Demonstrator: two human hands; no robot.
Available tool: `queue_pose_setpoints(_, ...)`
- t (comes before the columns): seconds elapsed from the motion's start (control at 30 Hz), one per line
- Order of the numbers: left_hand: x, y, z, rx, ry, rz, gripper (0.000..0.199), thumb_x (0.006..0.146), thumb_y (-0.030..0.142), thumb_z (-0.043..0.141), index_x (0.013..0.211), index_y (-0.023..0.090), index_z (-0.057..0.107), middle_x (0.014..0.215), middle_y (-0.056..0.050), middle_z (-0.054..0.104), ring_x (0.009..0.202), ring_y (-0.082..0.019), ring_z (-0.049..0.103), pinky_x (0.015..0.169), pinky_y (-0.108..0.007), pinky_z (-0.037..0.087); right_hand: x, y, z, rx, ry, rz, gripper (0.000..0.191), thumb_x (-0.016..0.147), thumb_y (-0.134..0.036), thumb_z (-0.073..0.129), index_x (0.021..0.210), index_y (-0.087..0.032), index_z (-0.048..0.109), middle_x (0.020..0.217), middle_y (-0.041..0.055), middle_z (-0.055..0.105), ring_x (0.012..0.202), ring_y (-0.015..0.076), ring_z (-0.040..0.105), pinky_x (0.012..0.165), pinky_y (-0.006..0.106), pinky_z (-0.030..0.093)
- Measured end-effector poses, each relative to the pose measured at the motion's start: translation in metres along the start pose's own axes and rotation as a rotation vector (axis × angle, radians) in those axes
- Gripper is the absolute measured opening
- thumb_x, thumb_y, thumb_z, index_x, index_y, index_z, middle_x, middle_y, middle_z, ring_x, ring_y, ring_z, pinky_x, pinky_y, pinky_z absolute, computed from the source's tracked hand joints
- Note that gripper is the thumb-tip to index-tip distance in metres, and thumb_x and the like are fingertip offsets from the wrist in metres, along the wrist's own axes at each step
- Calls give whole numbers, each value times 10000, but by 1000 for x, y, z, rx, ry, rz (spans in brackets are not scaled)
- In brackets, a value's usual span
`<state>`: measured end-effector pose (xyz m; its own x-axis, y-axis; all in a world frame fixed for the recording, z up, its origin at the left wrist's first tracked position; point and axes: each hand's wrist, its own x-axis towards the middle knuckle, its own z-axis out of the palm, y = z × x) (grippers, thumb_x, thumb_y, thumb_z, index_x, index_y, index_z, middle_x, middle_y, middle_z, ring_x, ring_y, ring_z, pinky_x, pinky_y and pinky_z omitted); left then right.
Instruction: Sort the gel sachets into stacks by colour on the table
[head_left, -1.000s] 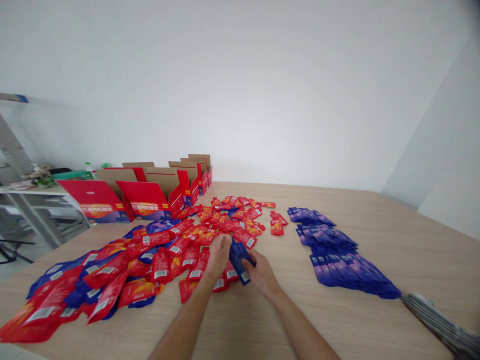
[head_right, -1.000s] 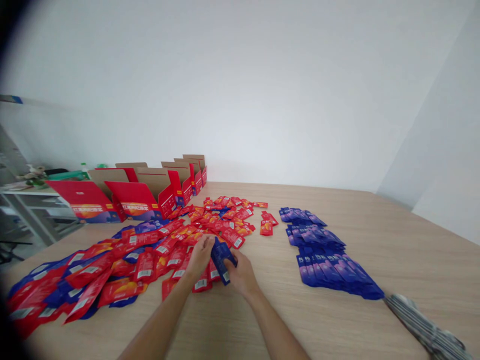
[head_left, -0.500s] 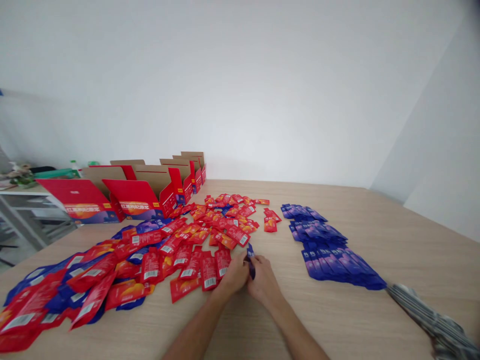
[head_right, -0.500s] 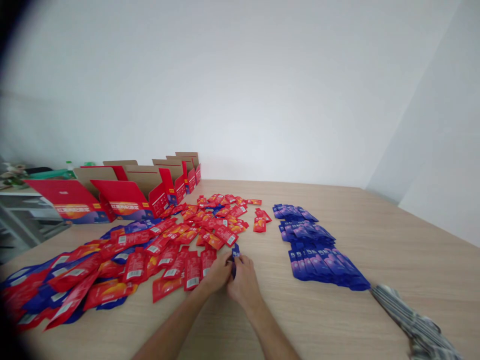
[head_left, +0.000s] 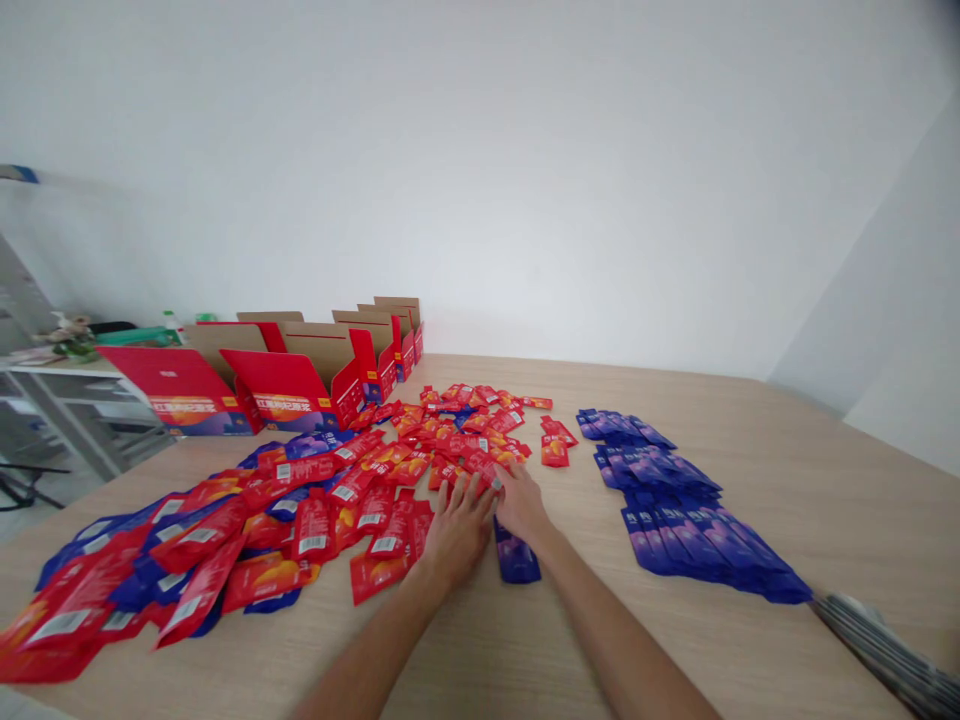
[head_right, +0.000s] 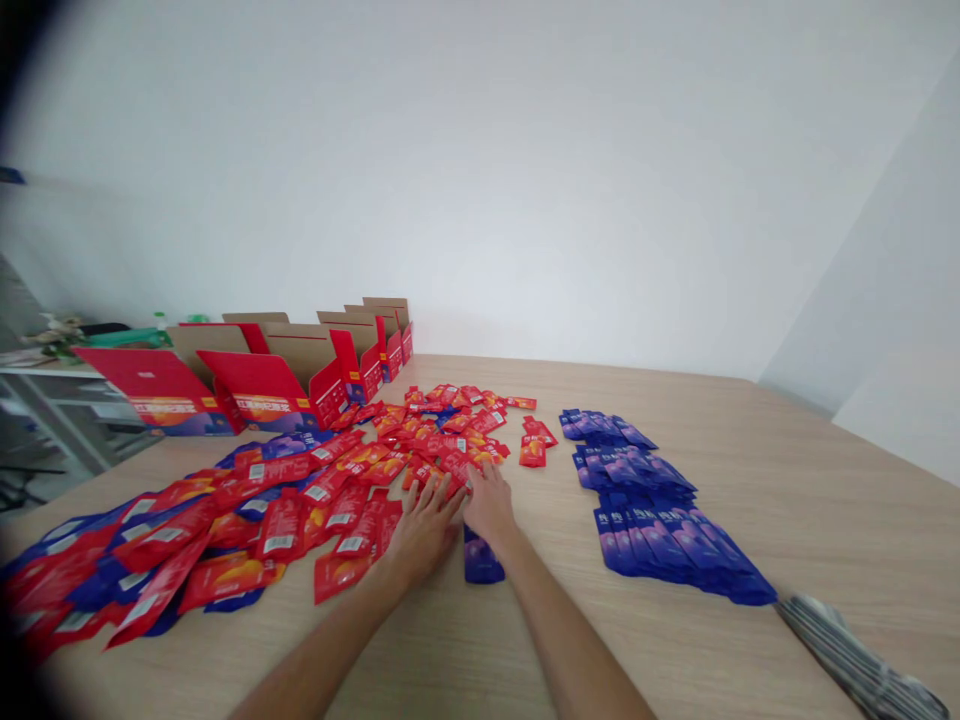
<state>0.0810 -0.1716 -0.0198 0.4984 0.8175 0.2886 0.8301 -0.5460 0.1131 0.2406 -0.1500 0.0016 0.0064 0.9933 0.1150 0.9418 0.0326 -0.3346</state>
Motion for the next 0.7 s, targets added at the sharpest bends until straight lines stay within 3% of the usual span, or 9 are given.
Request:
queue_pose_setpoints(0.07, 8, -12, 5, 23, -14, -6, 576, 916, 437, 487, 1476, 375, 367, 1613, -27, 246, 1492, -321, 127, 1190, -588, 38, 24, 1, 6, -31, -85, 75, 763, 818, -229, 536, 1528, -292, 265, 1606, 106, 227, 1470, 325, 189, 1124, 516, 220)
queue_pose_setpoints(0.2, 22, -32, 15, 1, -92, -37, 639, 906, 620, 408, 1496, 391, 325, 1602, -57, 273, 1485, -351, 149, 1167, -628, 43, 56, 4, 18, -31, -142, 99, 781, 838, -360, 528, 1542, -339, 189, 1615, 124, 184, 1459, 413, 167, 1076, 651, 182)
queue_pose_setpoints(0.4, 23, -54, 15, 29, -83, -115, 613, 918, 601, 374, 1467, 328, 400, 1523, -85, 417, 1442, -342, 267, 1161, -610, 96, 71, -10, 33, -23, -196, 0, 670, 850, -483, 506, 1488, -421, 311, 1604, 45, 238, 1455, 400, 167, 1093, 647, 133)
queue_pose_setpoints(0.7, -16, -76, -15, 164, -14, -286, 519, 894, 406, 464, 1374, 217, 524, 1430, -129, 505, 1348, -365, 377, 1142, -586, 178, 53, -73, 56, 46, -239, -148, 632, 860, -565, 493, 1460, -401, 382, 1578, 70, 294, 1429, 384, 230, 1091, 619, 199)
